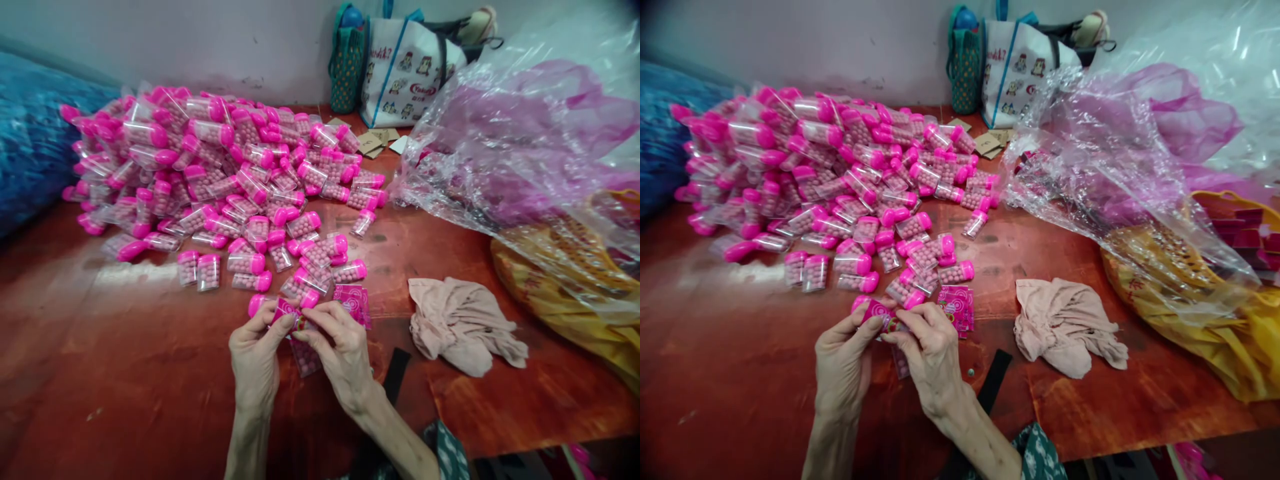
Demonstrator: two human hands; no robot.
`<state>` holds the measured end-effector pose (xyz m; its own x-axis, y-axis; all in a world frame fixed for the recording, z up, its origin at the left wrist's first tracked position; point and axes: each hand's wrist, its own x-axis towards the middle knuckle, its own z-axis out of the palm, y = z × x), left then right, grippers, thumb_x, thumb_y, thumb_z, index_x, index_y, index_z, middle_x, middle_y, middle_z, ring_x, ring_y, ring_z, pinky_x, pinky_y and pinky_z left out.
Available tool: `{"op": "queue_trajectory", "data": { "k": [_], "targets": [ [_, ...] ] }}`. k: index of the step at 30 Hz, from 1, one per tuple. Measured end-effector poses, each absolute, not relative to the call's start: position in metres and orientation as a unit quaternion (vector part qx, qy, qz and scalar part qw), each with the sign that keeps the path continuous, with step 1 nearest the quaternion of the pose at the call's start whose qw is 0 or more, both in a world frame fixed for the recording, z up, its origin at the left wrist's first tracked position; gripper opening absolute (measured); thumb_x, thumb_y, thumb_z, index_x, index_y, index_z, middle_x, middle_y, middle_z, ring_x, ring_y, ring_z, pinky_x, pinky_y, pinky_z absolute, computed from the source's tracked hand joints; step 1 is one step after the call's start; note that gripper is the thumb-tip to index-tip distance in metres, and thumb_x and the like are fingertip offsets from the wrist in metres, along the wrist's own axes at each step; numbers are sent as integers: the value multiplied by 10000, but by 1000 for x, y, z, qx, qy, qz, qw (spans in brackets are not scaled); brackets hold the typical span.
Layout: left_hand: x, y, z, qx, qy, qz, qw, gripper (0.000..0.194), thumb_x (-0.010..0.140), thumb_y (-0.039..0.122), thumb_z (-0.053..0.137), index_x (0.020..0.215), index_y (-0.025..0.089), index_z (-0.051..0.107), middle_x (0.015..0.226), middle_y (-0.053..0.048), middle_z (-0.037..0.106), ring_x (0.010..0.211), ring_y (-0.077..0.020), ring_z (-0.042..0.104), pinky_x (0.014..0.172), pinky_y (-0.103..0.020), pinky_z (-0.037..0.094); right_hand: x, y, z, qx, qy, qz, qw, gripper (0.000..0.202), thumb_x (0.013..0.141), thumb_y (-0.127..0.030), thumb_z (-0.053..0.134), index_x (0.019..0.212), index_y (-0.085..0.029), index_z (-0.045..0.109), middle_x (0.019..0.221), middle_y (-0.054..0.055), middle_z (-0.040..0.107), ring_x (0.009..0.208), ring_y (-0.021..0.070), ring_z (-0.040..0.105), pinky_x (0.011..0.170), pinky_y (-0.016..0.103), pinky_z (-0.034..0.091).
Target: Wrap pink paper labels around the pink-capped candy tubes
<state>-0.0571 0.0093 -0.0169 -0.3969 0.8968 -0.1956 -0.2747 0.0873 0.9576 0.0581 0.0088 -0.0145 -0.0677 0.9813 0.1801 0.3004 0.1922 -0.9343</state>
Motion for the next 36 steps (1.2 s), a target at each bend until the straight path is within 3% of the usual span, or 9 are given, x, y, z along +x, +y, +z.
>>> {"op": "queue_trajectory", "data": {
  "k": [5, 10, 14, 17, 22, 28, 32, 36],
  "targets": [
    [-55, 7, -14, 391, 618, 561, 389, 122, 650, 185, 682, 540, 170, 630, 635, 3, 603, 663, -134, 545, 633, -232, 427, 58, 9, -15, -528, -625, 342, 462, 121, 820, -198, 557, 774, -182, 668, 736, 31, 574, 709, 150, 528, 637, 278, 450],
    [-54, 5, -13, 416, 670, 513, 338, 254, 626, 228, 698, 433, 162, 547, 475, 41, 425, 478, -89, 388, 465, -218, 333, 60, 10, -18, -535, -659, 237, 473, 135, 826, -202, 546, 786, -188, 673, 717, 45, 579, 697, 157, 517, 609, 283, 445],
    [-55, 7, -12, 473, 628, 526, 323, 20, 621, 195, 700, 638, 195, 689, 691, -6, 610, 685, -155, 547, 649, -247, 431, 62, 12, -22, -531, -665, 222, 475, 147, 837, -191, 526, 824, -194, 673, 727, 46, 586, 701, 156, 520, 606, 282, 449],
    [-56, 8, -11, 508, 593, 533, 327, 108, 644, 156, 678, 729, 214, 711, 903, -47, 648, 865, -206, 577, 794, -305, 433, 62, 12, -22, -531, -666, 228, 471, 149, 842, -183, 517, 851, -198, 664, 740, 46, 586, 710, 158, 516, 615, 288, 450],
    [-58, 5, -9, 508, 583, 546, 322, 113, 667, 116, 654, 688, 212, 709, 991, -60, 660, 926, -231, 588, 856, -354, 422, 62, 10, -19, -516, -683, 233, 462, 132, 842, -183, 523, 797, -171, 647, 734, 51, 579, 717, 161, 504, 632, 292, 445],
    [-55, 3, -6, 491, 577, 568, 322, 123, 674, 95, 650, 655, 207, 697, 924, -39, 672, 880, -209, 594, 839, -339, 429, 63, 8, -16, -486, -698, 227, 474, 110, 839, -173, 524, 851, -175, 634, 766, 56, 586, 743, 167, 518, 654, 305, 459],
    [-53, 6, -9, 381, 564, 629, 376, 118, 703, 116, 626, 752, 190, 705, 895, -44, 661, 883, -198, 577, 816, -316, 435, 65, 3, -14, -513, -654, 242, 501, 179, 818, -139, 549, 984, -183, 600, 865, 66, 573, 814, 174, 529, 700, 307, 467],
    [-58, 9, -15, 268, 537, 670, 437, 100, 712, 179, 626, 768, 145, 702, 825, -46, 662, 839, -174, 579, 784, -276, 451, 65, -1, -12, -535, -604, 281, 520, 153, 829, -122, 525, 949, -185, 597, 877, 53, 548, 824, 157, 534, 727, 295, 464]
  ]
}}
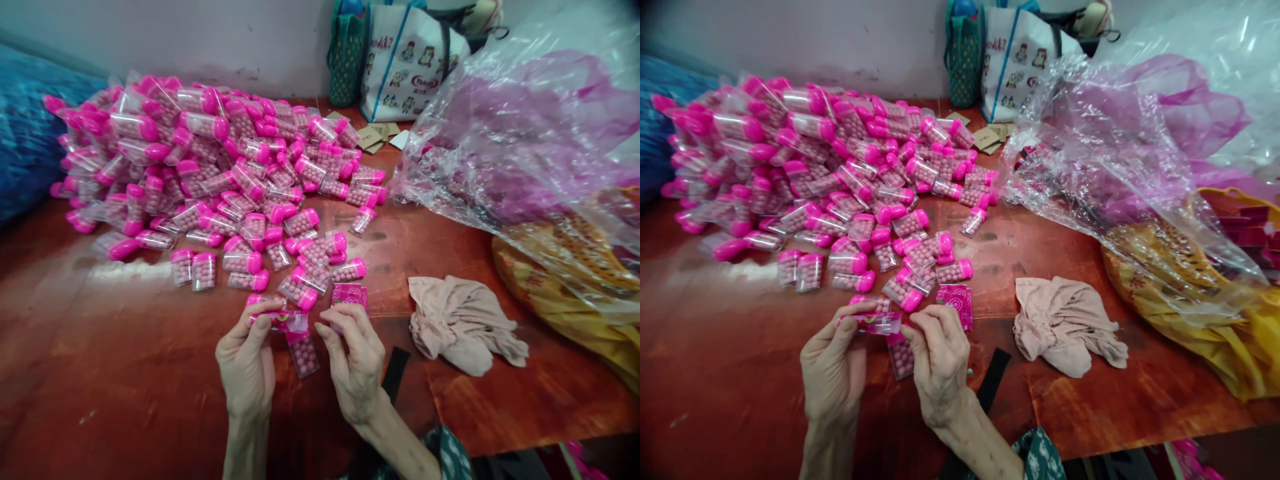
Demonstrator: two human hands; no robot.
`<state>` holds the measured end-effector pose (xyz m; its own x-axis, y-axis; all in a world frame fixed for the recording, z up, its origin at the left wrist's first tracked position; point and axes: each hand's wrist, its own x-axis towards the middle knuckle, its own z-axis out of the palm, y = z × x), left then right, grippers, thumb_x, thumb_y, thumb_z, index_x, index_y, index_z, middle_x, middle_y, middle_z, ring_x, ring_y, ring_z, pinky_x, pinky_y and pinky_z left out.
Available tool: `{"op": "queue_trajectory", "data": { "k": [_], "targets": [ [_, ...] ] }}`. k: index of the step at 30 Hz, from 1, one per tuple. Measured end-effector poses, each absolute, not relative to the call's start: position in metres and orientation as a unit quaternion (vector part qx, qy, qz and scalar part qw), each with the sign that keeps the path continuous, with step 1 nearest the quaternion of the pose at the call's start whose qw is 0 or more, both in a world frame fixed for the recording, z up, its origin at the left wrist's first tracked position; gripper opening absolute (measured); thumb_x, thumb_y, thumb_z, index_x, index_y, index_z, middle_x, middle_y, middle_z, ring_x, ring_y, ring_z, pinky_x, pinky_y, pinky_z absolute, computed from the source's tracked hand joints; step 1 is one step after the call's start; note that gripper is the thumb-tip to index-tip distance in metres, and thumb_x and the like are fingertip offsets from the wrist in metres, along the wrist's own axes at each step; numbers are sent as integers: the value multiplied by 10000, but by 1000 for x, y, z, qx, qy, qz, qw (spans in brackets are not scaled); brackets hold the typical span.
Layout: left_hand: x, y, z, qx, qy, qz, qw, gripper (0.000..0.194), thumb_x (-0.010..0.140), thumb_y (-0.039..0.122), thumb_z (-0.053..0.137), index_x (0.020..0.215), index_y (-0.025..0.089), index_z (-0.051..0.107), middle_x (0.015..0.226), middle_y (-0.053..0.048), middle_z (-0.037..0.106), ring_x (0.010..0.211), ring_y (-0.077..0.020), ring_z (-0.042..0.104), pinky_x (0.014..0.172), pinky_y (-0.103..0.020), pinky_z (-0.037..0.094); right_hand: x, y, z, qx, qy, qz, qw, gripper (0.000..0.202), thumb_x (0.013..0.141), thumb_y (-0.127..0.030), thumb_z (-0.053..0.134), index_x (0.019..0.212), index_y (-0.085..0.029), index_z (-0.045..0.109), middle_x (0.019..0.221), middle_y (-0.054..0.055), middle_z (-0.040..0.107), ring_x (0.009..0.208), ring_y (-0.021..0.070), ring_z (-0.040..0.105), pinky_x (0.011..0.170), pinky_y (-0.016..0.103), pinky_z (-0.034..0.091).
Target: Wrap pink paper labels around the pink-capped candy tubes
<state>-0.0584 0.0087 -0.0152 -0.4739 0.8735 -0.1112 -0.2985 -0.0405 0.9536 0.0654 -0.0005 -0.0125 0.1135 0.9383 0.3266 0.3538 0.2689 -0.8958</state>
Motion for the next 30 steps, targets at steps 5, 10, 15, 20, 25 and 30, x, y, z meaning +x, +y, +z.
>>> {"op": "queue_trajectory", "data": {
  "k": [5, 10, 15, 20, 25, 30],
  "targets": [
    [-62, 8, -17, 208, 522, 669, 486, 143, 687, 220, 652, 780, 122, 702, 838, -54, 674, 831, -168, 589, 785, -262, 461, 65, 1, -9, -505, -608, 357, 499, 176, 850, -130, 476, 937, -177, 621, 880, 58, 530, 832, 159, 525, 715, 294, 454],
    [-56, 7, -15, 168, 514, 651, 533, 164, 679, 247, 658, 789, 135, 702, 824, -57, 677, 789, -174, 599, 742, -276, 482, 65, 3, -5, -482, -667, 368, 433, 175, 809, -218, 555, 953, -168, 642, 1119, 98, 466, 1018, 219, 452, 860, 366, 399],
    [-57, 5, -18, 161, 517, 640, 545, 177, 663, 226, 672, 821, 152, 700, 897, -57, 673, 808, -166, 599, 716, -247, 484, 64, 6, -9, -479, -713, 344, 379, 123, 791, -286, 596, 841, -198, 666, 1058, 61, 507, 984, 209, 433, 839, 357, 396],
    [-58, 6, -22, 161, 524, 645, 533, 151, 603, 248, 723, 694, 131, 701, 778, -58, 684, 731, -167, 612, 669, -252, 497, 64, 11, -14, -478, -717, 308, 403, 138, 788, -297, 599, 719, -191, 654, 979, 52, 523, 929, 198, 439, 796, 355, 419],
    [-58, 12, -22, 97, 527, 675, 507, 166, 503, 214, 787, 608, 140, 680, 603, -8, 664, 569, -107, 591, 591, -209, 496, 66, 6, -15, -486, -702, 277, 441, 101, 793, -255, 596, 737, -183, 640, 959, 59, 532, 897, 193, 463, 779, 349, 432],
    [-68, 16, -22, 64, 482, 705, 516, 159, 541, 222, 772, 649, 151, 678, 664, 5, 683, 654, -113, 619, 676, -217, 517, 57, -9, -22, -565, -695, 255, 364, 119, 801, -266, 579, 790, -153, 613, 844, 74, 555, 797, 204, 508, 700, 353, 460]
  ]
}}
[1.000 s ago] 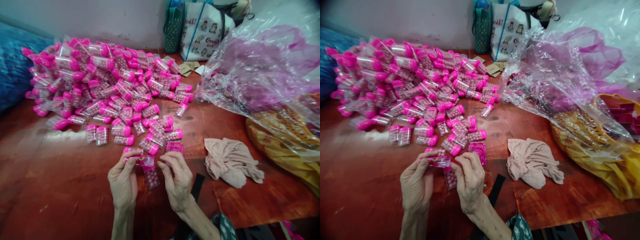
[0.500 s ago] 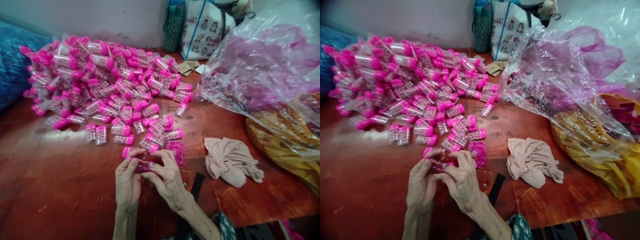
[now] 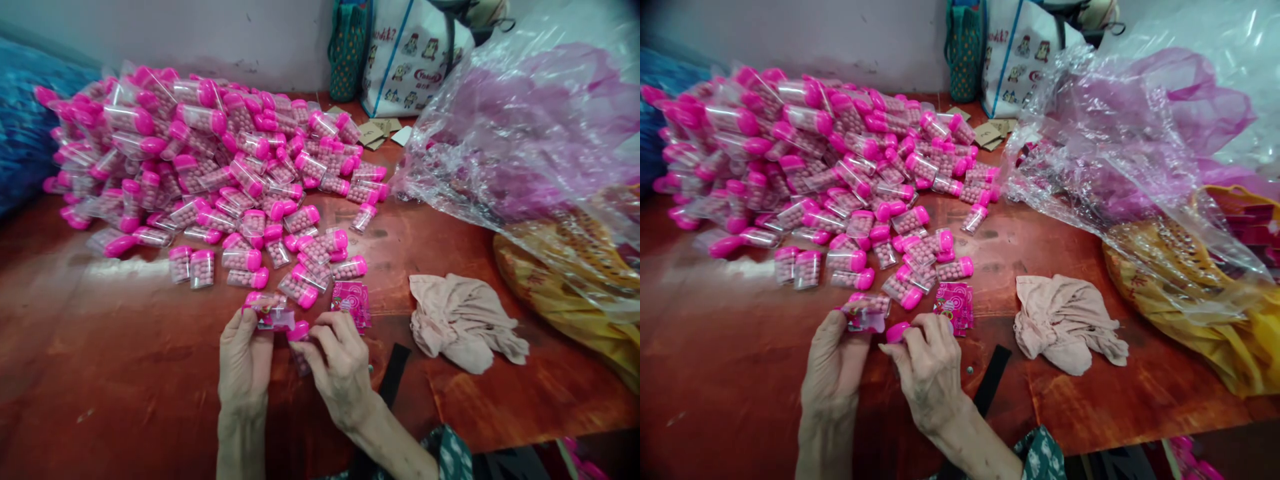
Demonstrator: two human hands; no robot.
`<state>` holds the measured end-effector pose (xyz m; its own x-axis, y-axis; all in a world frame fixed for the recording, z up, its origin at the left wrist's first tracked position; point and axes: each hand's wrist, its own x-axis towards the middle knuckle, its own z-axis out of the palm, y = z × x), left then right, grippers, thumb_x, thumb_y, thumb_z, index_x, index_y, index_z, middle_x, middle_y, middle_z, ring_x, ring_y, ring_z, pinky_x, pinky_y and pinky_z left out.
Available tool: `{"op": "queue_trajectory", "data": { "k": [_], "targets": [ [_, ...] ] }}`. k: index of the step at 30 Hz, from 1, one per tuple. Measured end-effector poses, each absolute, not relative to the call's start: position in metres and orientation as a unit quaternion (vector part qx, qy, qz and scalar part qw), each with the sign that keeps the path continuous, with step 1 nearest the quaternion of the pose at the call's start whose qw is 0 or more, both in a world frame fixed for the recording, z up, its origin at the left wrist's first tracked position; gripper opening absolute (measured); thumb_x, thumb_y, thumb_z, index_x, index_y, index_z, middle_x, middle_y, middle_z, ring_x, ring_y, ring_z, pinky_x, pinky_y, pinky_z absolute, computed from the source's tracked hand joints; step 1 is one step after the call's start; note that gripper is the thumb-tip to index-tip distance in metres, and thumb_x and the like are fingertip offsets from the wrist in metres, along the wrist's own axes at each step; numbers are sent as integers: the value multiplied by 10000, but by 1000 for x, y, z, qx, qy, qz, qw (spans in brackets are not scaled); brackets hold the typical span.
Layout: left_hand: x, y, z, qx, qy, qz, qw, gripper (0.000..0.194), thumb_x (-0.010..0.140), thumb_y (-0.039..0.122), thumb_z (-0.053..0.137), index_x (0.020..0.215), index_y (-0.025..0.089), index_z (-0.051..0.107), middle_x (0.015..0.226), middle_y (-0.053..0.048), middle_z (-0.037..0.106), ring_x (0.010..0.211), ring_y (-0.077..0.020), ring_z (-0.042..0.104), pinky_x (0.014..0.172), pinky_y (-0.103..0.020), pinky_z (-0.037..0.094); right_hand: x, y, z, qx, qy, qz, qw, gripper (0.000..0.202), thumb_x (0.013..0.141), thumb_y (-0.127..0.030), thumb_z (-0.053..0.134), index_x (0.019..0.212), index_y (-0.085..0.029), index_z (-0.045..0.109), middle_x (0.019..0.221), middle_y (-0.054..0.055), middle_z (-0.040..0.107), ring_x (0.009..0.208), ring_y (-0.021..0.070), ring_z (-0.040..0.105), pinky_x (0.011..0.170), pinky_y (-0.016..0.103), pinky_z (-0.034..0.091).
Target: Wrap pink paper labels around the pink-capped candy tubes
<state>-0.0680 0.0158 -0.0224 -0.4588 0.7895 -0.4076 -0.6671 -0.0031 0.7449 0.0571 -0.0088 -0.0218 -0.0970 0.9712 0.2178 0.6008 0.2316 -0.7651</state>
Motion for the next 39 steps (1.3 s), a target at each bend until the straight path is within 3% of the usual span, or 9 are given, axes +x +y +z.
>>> {"op": "queue_trajectory", "data": {
  "k": [4, 7, 11, 14, 16, 25, 30, 39],
  "targets": [
    [-72, 14, -21, 59, 459, 704, 539, 136, 605, 267, 730, 670, 157, 682, 681, -11, 684, 713, -143, 632, 718, -249, 521, 43, -17, -31, -596, -747, 199, 217, 389, 726, -252, 655, 1060, -72, 570, 886, 136, 594, 810, 278, 540, 669, 404, 490],
    [-73, 12, -20, 48, 461, 706, 535, 128, 626, 269, 714, 653, 150, 675, 689, -22, 686, 712, -143, 633, 723, -251, 521, 37, -21, -34, -596, -756, 196, 187, 461, 732, -190, 632, 1149, -35, 515, 885, 158, 612, 799, 296, 565, 618, 397, 505],
    [-75, 11, -21, 62, 467, 703, 533, 159, 632, 298, 710, 669, 148, 673, 706, -19, 685, 731, -147, 629, 742, -264, 518, 46, -19, -28, -605, -674, 339, 255, 324, 748, -164, 602, 1064, -120, 547, 824, 85, 622, 741, 228, 585, 655, 358, 501],
    [-76, 10, -24, 96, 465, 698, 536, 199, 608, 322, 725, 693, 148, 682, 729, -23, 687, 764, -160, 625, 766, -279, 508, 61, -12, -13, -591, -534, 511, 322, 271, 782, -283, 585, 1024, -170, 540, 698, 9, 596, 580, 145, 559, 546, 268, 492],
    [-76, 9, -26, 121, 473, 695, 529, 195, 618, 307, 720, 718, 143, 689, 752, -29, 688, 777, -159, 620, 781, -276, 496, 70, -7, -3, -560, -461, 591, 354, 318, 788, -349, 575, 1055, -184, 525, 718, 0, 587, 552, 115, 541, 496, 225, 472],
    [-65, 7, -25, 199, 507, 642, 540, 191, 619, 285, 714, 728, 129, 703, 813, -78, 681, 814, -205, 607, 728, -285, 483, 80, -3, 5, -521, -449, 630, 360, 421, 742, -373, 629, 1120, -198, 566, 734, 11, 565, 615, 114, 513, 523, 220, 444],
    [-64, 6, -24, 202, 502, 622, 566, 191, 639, 283, 698, 770, 144, 706, 810, -77, 684, 763, -199, 611, 684, -296, 491, 89, 2, 2, -452, -418, 710, 341, 428, 729, -346, 648, 1121, -191, 578, 648, -20, 543, 519, 76, 472, 464, 187, 406],
    [-61, 4, -27, 218, 483, 614, 585, 204, 653, 271, 688, 808, 138, 691, 836, -90, 686, 773, -204, 622, 682, -289, 492, 91, 8, -6, -408, -312, 792, 330, 455, 594, -251, 758, 1013, -192, 593, 802, -10, 628, 632, 77, 554, 615, 204, 443]
  ]
}}
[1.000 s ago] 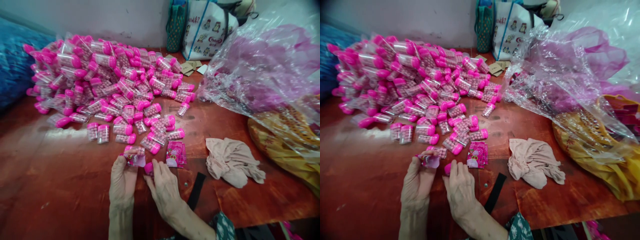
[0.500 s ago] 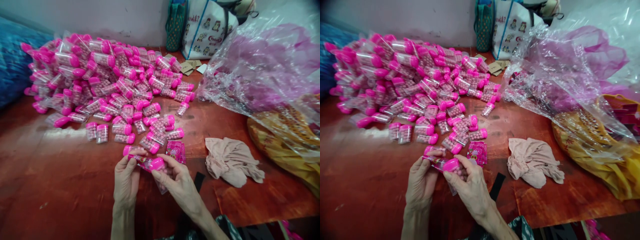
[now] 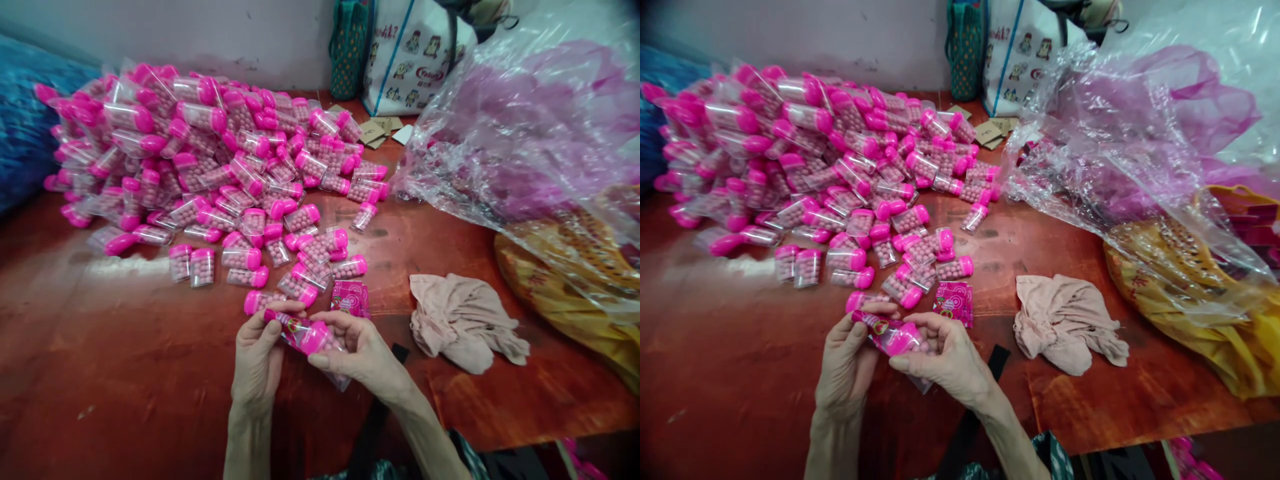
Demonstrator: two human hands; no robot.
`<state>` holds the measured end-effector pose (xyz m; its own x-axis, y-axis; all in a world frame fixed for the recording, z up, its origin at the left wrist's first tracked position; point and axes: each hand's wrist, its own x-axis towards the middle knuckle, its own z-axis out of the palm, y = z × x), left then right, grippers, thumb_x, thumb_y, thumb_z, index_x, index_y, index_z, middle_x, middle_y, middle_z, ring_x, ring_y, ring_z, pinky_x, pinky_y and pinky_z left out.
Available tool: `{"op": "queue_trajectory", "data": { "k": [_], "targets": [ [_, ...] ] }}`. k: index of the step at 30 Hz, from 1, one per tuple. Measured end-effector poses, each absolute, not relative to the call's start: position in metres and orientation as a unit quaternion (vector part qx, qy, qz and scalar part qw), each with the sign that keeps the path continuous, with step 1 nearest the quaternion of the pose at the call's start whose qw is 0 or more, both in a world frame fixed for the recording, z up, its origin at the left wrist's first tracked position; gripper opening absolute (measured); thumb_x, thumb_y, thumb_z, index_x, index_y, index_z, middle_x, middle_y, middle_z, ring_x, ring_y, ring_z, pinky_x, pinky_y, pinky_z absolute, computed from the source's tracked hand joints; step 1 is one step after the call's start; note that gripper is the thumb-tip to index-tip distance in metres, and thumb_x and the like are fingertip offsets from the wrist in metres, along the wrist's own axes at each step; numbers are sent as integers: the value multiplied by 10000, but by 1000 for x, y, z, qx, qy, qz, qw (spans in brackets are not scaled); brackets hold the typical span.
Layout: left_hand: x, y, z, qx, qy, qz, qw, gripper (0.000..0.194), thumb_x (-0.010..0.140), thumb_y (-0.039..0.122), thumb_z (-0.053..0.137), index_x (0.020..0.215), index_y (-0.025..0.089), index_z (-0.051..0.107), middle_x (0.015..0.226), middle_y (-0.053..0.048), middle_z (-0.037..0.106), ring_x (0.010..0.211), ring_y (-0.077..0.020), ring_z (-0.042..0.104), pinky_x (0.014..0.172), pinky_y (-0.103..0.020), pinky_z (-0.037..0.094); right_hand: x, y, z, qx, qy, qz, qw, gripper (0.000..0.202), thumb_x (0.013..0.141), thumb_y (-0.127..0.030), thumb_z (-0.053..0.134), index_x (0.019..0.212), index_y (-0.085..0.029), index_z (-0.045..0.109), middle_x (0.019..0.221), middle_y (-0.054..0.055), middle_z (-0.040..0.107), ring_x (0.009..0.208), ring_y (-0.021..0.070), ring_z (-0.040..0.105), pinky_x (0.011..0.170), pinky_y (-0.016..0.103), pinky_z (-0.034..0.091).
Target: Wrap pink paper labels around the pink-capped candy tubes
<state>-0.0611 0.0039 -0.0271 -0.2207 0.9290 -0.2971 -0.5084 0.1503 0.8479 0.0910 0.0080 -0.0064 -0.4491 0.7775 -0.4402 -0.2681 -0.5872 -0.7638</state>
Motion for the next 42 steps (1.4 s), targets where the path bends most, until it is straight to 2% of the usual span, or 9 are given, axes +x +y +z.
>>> {"op": "queue_trajectory", "data": {
  "k": [5, 11, 13, 18, 22, 27, 30, 33, 42],
  "targets": [
    [-52, 7, -24, 190, 498, 635, 558, 214, 643, 186, 693, 850, 145, 656, 932, -83, 674, 817, -180, 618, 741, -272, 479, 89, 9, -9, -470, -391, 718, 333, 302, 623, -292, 734, 866, -168, 606, 673, -33, 564, 561, 74, 472, 507, 184, 376],
    [-38, 10, -24, 125, 498, 653, 557, 370, 642, 159, 698, 994, 196, 589, 890, -34, 674, 743, -140, 627, 708, -261, 491, 84, 9, -8, -518, -448, 641, 347, 224, 667, -254, 694, 852, -162, 610, 624, -45, 512, 552, 79, 427, 502, 186, 355],
    [-35, 11, -25, 109, 500, 647, 566, 322, 629, 176, 711, 934, 178, 608, 842, -33, 679, 716, -146, 632, 698, -273, 498, 83, 9, -8, -538, -462, 613, 348, 226, 671, -260, 690, 857, -160, 609, 629, -42, 515, 562, 85, 433, 513, 191, 362],
    [-30, 11, -25, 80, 508, 605, 607, 179, 560, 227, 762, 621, 131, 624, 609, -21, 664, 606, -156, 630, 649, -288, 511, 83, 10, -9, -552, -481, 583, 351, 275, 664, -335, 700, 870, -166, 633, 659, -35, 530, 579, 93, 446, 531, 200, 375],
    [-29, 10, -27, 76, 498, 608, 614, 181, 561, 247, 762, 551, 135, 619, 531, -9, 643, 576, -160, 624, 637, -300, 518, 83, 10, -10, -542, -500, 567, 366, 233, 711, -335, 664, 880, -175, 649, 691, -27, 536, 607, 100, 457, 566, 209, 383],
    [-30, 9, -31, 74, 477, 591, 646, 238, 595, 323, 737, 702, 119, 681, 633, -56, 682, 656, -200, 644, 665, -327, 518, 82, 11, -13, -510, -510, 584, 374, 163, 766, -310, 610, 842, -172, 653, 682, -27, 509, 621, 103, 450, 563, 204, 369],
    [-31, 9, -33, 69, 471, 597, 646, 205, 558, 287, 765, 639, 123, 671, 609, -50, 678, 681, -206, 647, 699, -331, 512, 82, 12, -11, -499, -537, 571, 370, 139, 788, -294, 585, 805, -168, 643, 678, -25, 495, 635, 107, 444, 570, 209, 358],
    [-30, 9, -34, 69, 466, 605, 641, 202, 586, 286, 749, 687, 126, 679, 672, -58, 692, 713, -207, 647, 724, -338, 506, 80, 11, -9, -503, -559, 542, 376, 133, 802, -280, 567, 768, -165, 624, 681, -22, 487, 641, 106, 441, 568, 211, 345],
    [-26, 8, -30, 84, 455, 593, 659, 157, 641, 255, 715, 721, 124, 682, 732, -72, 698, 757, -204, 646, 754, -336, 498, 76, 6, -15, -536, -565, 490, 393, 70, 824, -227, 542, 828, -167, 579, 764, -6, 513, 684, 114, 478, 621, 219, 371]
  ]
}}
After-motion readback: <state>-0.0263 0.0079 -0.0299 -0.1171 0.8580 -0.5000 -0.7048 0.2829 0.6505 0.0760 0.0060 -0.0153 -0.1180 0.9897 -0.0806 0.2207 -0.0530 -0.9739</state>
